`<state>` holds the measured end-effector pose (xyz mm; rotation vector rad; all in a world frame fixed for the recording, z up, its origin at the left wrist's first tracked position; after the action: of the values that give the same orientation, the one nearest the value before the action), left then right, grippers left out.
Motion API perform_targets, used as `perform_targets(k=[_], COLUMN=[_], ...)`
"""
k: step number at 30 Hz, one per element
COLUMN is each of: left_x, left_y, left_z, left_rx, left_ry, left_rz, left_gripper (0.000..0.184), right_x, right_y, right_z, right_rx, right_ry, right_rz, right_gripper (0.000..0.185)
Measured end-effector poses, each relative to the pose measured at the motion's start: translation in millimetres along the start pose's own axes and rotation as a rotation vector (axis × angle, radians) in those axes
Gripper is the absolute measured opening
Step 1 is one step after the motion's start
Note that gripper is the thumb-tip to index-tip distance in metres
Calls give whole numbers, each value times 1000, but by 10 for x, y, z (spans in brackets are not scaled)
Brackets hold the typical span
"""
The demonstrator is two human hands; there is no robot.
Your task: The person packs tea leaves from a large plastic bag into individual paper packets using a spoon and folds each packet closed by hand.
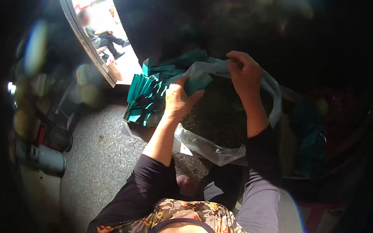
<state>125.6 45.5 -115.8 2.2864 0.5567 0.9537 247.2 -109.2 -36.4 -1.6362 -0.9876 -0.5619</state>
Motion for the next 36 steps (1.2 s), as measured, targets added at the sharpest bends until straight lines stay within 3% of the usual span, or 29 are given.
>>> perform_targets(k=[2, 6, 8, 12, 18, 21, 23, 26, 32, 36], left_x=[2, -25, -19, -7, -28, -43, -34, -34, -62, -21], left_y=[24, 86, 77, 71, 111, 101, 74, 92, 48, -123], left_z=[-18, -14, -23, -31, -48, -47, -36, -83, -50, 65], left_rx=[-135, -294, -359, -442, -475, -527, -502, -401, -350, -485], left_ry=[8, -85, -113, -185, -286, -324, -315, -200, -128, -190], left_rz=[-12, -51, -28, -73, -32, -25, -2, 109, 152, 69], left_gripper=[61, 64, 66, 61, 63, 64, 67, 68, 66, 65], right_x=[-67, -219, -256, -254, -286, -304, -348, -348, -352, -435], right_y=[133, 85, 89, 89, -22, -97, 23, -99, -210, -261], right_z=[-83, -28, 34, 4, 98, 130, 185, 180, 133, 3], right_rx=[-56, -24, 160, 282, 367, 306, 283, 312, 132, 322], right_ry=[-28, -210, -340, -374, -347, -459, -558, -361, -297, -258], right_rz=[51, -83, -89, -71, -80, -53, 77, -26, -218, -125], right_gripper=[30, 36, 38, 40, 30, 25, 23, 14, 15, 27])
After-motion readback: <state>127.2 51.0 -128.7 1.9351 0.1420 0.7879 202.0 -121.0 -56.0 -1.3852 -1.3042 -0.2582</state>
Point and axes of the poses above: each hand's wrist, its own x-axis towards the middle knuckle, its own z-axis out of the palm, y = z × x, the point moved 3 cm from there along x, towards the middle knuckle, and after that the axes turned 6 degrees about -z, right-handed, at the moved point
